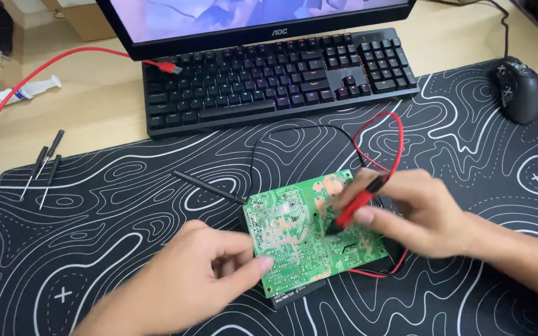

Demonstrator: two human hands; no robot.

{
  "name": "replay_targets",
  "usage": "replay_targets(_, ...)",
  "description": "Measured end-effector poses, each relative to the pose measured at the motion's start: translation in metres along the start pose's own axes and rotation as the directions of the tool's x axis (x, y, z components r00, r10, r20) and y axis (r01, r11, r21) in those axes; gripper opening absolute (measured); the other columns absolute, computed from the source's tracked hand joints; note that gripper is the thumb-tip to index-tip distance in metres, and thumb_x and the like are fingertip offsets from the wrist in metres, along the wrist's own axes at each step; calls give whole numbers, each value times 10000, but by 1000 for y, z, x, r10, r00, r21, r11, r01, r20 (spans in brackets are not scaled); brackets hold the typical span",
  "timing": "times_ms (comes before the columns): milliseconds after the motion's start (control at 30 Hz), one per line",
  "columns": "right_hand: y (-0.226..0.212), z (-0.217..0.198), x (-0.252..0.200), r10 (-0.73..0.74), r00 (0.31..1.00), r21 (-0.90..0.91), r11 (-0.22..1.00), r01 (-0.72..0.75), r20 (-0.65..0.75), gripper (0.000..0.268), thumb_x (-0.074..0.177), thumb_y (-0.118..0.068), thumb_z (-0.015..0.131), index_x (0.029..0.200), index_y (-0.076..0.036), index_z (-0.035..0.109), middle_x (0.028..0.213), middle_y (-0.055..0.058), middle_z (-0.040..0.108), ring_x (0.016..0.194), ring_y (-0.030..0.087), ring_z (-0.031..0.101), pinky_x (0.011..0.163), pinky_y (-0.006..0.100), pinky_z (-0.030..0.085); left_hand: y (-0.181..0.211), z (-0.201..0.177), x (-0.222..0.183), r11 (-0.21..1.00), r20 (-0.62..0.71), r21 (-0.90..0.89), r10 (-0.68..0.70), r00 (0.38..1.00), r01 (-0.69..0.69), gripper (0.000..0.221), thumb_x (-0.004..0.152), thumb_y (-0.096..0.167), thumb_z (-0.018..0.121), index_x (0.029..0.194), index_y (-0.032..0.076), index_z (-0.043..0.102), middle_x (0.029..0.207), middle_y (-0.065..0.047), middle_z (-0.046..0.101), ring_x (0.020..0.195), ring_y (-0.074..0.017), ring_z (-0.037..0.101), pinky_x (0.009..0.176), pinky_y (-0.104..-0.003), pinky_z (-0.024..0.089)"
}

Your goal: Testing and troubleshooting a green circuit board using multimeter probes on a desk.

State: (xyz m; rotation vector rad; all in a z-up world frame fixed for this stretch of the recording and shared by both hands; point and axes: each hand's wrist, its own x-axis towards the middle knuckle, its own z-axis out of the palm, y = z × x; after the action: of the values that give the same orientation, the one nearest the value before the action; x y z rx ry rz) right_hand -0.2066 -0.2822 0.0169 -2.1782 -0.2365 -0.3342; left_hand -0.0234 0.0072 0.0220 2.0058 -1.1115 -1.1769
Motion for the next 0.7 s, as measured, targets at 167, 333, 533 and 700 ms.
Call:
replay_targets(167, -22, 19, 9, -170, 982, 21, 985, 169, 88, 325, 1141, -266, 596, 1143, -24, 814, 1005, 52, 828, 894, 244, 733, 959, 417, 570, 14, 31, -5, 779, -405, 327, 627, 665, -536, 166, 1057, 190, 797, 931, 120, 714, 739, 21, 634, 608, -113, 593, 580, -285, 530)
replay_targets(333, -33, 36, 11, -279, 956, 27, 960, 278, 95, 243, 1109, -244, 693, 987, -53, 781, 958, 62, 818, 782, 246, 694, 843, 389, 524, 15, 50, 1, 563, -332, 563, 825, 458, -605, 264, 1115, 228, 844, 989, 43, 704, 823, -65, 616, 701, -246, 543, 671, -365, 459)
replay_targets(533, -36, 42, 9, -287, 956, -75, 954, 290, 57, 249, 1102, -226, 714, 922, -57, 690, 834, 36, 664, 720, 239, 576, 791, 393, 471, 22, 63, 2, 690, -494, 400, 716, 492, -603, 264, 990, 264, 932, 1070, 65, 778, 925, -64, 786, 784, -221, 735, 802, -343, 619)
replay_targets(700, -55, 33, 9, -303, 949, -146, 939, 313, 85, 163, 1127, -144, 666, 1117, 4, 734, 974, 94, 697, 812, 274, 608, 857, 433, 524, 18, 56, 2, 741, -516, 330, 660, 545, -585, 172, 997, 148, 871, 1086, 21, 797, 979, -77, 834, 814, -201, 762, 795, -337, 653)
